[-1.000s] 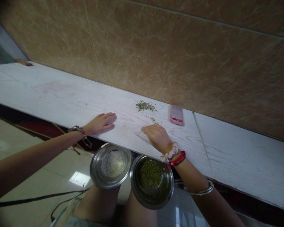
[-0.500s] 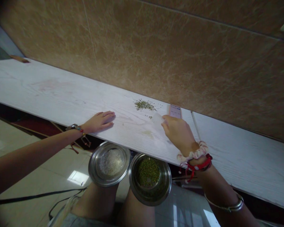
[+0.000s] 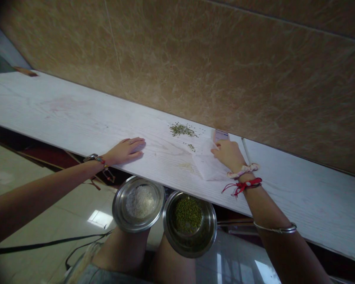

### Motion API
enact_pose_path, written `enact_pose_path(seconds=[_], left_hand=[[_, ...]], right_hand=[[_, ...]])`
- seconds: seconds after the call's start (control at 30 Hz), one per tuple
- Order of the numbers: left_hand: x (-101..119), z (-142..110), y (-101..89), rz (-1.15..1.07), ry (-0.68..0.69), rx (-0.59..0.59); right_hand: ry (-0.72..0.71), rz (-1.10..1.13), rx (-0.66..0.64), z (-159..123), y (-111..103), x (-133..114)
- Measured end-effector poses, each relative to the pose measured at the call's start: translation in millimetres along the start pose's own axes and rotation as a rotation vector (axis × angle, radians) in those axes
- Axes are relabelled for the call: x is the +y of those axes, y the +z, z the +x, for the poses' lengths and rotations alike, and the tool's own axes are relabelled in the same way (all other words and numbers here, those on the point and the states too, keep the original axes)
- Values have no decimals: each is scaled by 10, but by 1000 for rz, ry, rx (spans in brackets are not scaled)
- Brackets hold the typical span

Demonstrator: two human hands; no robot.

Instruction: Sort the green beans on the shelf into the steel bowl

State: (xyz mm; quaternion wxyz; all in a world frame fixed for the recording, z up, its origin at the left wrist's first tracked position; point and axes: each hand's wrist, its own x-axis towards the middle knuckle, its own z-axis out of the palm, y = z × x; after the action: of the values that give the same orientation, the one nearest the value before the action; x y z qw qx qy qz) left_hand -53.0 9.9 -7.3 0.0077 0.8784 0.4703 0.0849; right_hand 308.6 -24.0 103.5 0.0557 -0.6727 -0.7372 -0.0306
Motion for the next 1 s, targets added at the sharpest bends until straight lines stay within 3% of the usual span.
enact_pose_path(seconds=[0.63,1.0], left_hand=[[3,-2,-8,-7,-19,-8],[5,-5,-14,-4,-14,-4]], right_hand=[[292,386,35,-42,260,-30],[393,765,-51,-66,398,-423]])
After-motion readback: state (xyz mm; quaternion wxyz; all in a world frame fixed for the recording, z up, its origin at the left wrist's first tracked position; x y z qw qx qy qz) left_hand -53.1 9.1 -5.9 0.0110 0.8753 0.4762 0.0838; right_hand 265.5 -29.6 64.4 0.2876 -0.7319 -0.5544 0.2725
